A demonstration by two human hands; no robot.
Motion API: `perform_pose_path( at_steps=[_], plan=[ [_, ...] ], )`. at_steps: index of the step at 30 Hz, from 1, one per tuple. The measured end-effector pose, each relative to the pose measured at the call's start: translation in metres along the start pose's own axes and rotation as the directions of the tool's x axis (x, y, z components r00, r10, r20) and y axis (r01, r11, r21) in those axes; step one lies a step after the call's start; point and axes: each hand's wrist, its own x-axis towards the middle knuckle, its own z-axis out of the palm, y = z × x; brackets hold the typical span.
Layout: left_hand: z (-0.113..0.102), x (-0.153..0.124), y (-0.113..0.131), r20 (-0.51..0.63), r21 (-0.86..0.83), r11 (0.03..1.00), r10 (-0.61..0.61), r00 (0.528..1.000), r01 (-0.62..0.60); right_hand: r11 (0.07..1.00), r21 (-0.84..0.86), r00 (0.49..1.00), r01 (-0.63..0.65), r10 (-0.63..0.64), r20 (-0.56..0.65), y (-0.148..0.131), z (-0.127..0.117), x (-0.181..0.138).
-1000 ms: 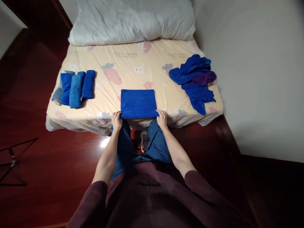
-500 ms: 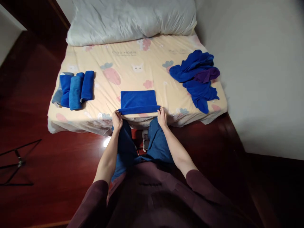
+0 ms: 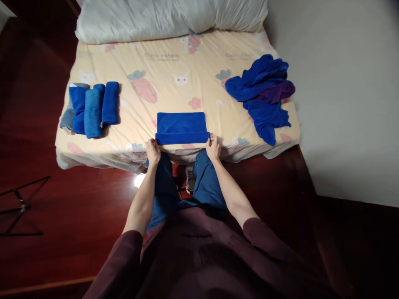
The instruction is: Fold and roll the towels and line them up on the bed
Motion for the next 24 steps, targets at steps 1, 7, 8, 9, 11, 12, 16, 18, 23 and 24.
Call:
perform_pose_path(
  at_steps=[1,7,8,9,11,12,16,18,23,24],
  plan=[
    [-0.001,0.000,0.001,0.004,0.007,1.000,0.014,1.000,-0.014,1.000,-0.014,1.000,0.005,-0.005,-0.022,0.000,0.001,0.000],
    [-0.004,-0.001,0.004,0.033,0.049,0.998,0.033,0.999,-0.034,0.999,-0.049,0.998,0.019,-0.021,-0.051,-0.003,0.002,-0.001],
    [-0.004,-0.001,0.005,0.040,0.049,0.998,0.030,0.999,-0.032,0.998,-0.059,0.999,0.007,-0.009,-0.042,-0.004,0.002,-0.001],
    [-0.004,-0.001,0.005,0.047,0.046,0.999,0.025,0.999,-0.027,0.998,-0.069,0.999,-0.005,0.003,-0.033,-0.005,0.001,-0.002],
    [-0.005,-0.002,0.006,0.062,0.033,0.999,0.011,0.998,-0.013,0.997,-0.081,1.000,-0.015,0.013,-0.028,-0.007,0.001,-0.002],
    [-0.006,-0.002,0.006,0.065,0.028,1.000,0.006,0.998,-0.008,0.997,-0.080,0.999,-0.010,0.008,-0.033,-0.008,0.000,-0.003],
    [-0.013,-0.006,0.010,0.014,0.040,0.998,0.057,0.998,-0.058,0.997,-0.071,0.997,0.018,-0.024,-0.074,-0.009,-0.006,-0.004],
    [-0.017,-0.009,0.014,0.024,0.056,0.990,0.128,0.991,-0.129,0.994,-0.088,0.996,0.066,-0.071,-0.057,-0.010,-0.011,-0.005],
    [-0.019,-0.009,0.019,0.162,0.053,0.963,0.252,0.954,-0.263,0.949,-0.147,0.960,0.280,-0.272,0.071,-0.014,-0.022,-0.009],
    [-0.018,-0.008,0.019,0.180,0.052,0.961,0.260,0.949,-0.273,0.941,-0.153,0.953,0.301,-0.290,0.087,-0.015,-0.022,-0.009]
  ],
)
